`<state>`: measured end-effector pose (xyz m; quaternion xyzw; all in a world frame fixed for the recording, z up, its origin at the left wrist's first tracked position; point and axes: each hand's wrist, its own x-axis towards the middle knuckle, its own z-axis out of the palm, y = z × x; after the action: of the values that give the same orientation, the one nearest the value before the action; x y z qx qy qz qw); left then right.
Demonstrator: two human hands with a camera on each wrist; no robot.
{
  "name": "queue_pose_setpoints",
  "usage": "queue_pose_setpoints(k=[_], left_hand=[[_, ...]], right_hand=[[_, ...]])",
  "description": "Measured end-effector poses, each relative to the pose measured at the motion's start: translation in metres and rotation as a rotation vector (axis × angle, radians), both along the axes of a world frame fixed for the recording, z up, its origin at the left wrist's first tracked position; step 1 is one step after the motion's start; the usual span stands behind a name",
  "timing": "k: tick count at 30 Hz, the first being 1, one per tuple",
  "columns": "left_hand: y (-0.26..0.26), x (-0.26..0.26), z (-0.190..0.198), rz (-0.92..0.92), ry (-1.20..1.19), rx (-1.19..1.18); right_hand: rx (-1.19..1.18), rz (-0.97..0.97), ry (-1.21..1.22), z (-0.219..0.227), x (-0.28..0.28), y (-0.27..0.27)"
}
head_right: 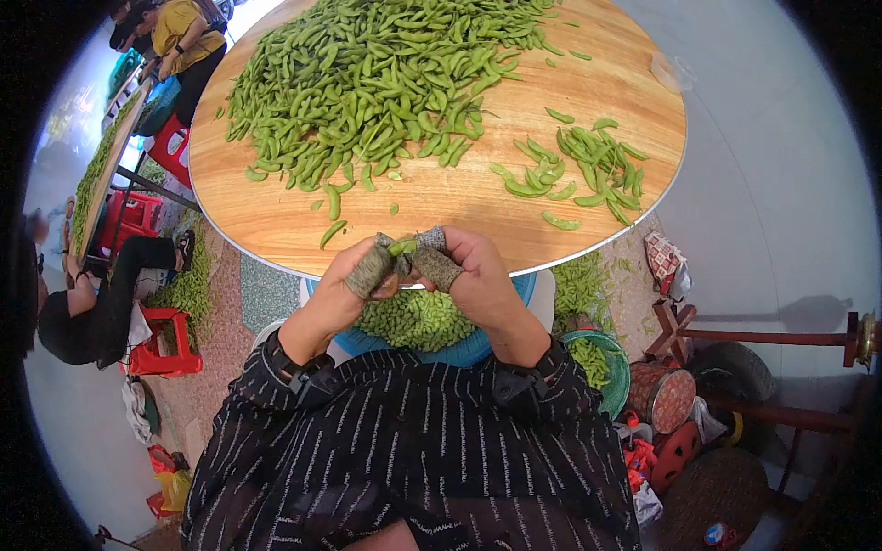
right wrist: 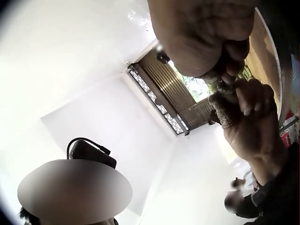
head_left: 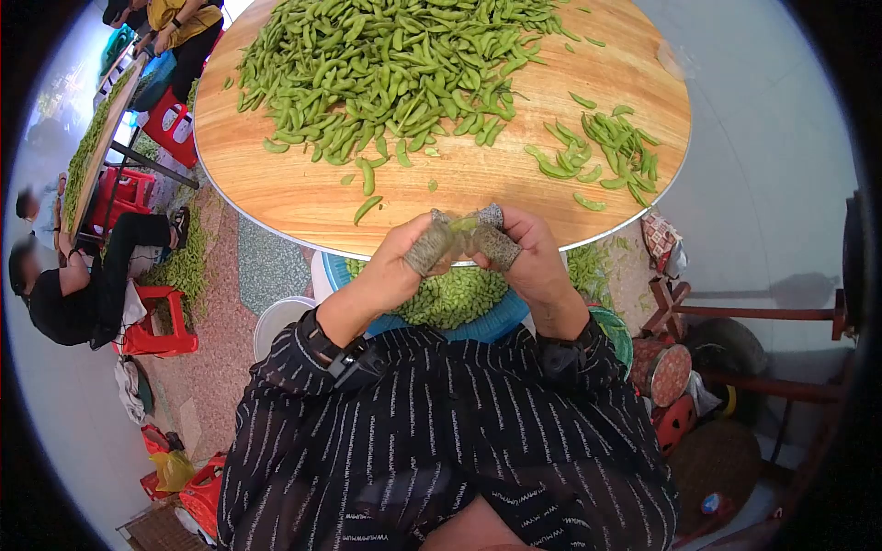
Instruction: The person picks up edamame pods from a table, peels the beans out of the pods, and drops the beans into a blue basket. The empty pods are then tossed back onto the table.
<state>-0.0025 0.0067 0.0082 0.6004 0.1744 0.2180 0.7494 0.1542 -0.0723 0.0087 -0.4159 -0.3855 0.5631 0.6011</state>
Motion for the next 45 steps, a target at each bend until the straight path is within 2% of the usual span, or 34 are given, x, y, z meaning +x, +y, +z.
queue_pose_setpoints(k=[1,3,4,6,7,9,12,16,18,19,21,22,24,25,27,30,33,35,45], left_hand=[[0.000,0.000,0.003,0.000,0.000,-0.003],[-0.001,-0.002,0.012,0.057,0.136,0.211],[-0.001,-0.001,0.009,0.061,0.137,0.210],[0.000,0.003,0.002,0.212,0.144,0.537],[0.000,0.003,0.004,0.212,0.144,0.536],[-0.001,0.002,0.013,0.272,0.240,0.961],[0.000,0.001,0.013,0.237,0.249,0.971],[-0.003,-0.001,0.017,0.220,0.255,1.009],[0.000,-0.006,0.018,0.112,0.225,0.897],[0.000,-0.007,0.021,0.115,0.227,0.897],[0.000,-0.009,0.030,0.079,0.390,0.484],[-0.001,-0.009,0.032,0.079,0.390,0.484],[-0.004,-0.008,0.031,0.188,0.354,0.641],[-0.004,-0.006,0.026,0.184,0.354,0.637],[-0.001,-0.002,0.013,0.290,0.246,1.107],[-0.006,-0.002,0.019,0.303,0.358,1.244],[-0.008,-0.003,0.017,0.295,0.400,1.300],[-0.008,-0.003,0.017,0.285,0.416,1.307],[-0.013,0.002,0.013,0.279,0.393,1.289]], right_hand=[[-0.009,-0.010,0.006,-0.001,0.000,-0.001],[-0.021,-0.016,0.013,-0.001,0.000,-0.001],[-0.036,-0.010,0.030,0.000,-0.001,-0.002],[-0.049,-0.004,0.046,0.007,-0.002,-0.002],[-0.112,-0.019,0.081,0.013,-0.003,-0.003],[-0.178,-0.037,0.117,0.015,-0.003,-0.005],[-0.169,0.002,0.073,0.010,-0.001,-0.007],[-0.114,-0.055,0.045,0.006,-0.002,-0.002],[-0.093,-0.088,0.015,0.008,-0.006,-0.002],[-0.119,-0.107,0.007,0.012,-0.007,-0.002],[-0.142,-0.123,-0.002,0.014,-0.008,-0.003],[-0.164,-0.131,0.006,0.014,-0.007,-0.005],[-0.190,-0.142,0.012,0.013,-0.006,-0.009],[-0.178,-0.090,0.010,0.014,-0.006,-0.010],[-0.170,-0.042,0.008,0.016,-0.006,-0.013],[-0.172,-0.058,-0.049,0.018,-0.009,-0.011],[-0.195,-0.072,-0.040,0.015,-0.010,-0.009],[-0.127,-0.040,0.032,0.011,-0.010,-0.007],[-0.089,-0.094,-0.013,0.000,-0.013,-0.007]])
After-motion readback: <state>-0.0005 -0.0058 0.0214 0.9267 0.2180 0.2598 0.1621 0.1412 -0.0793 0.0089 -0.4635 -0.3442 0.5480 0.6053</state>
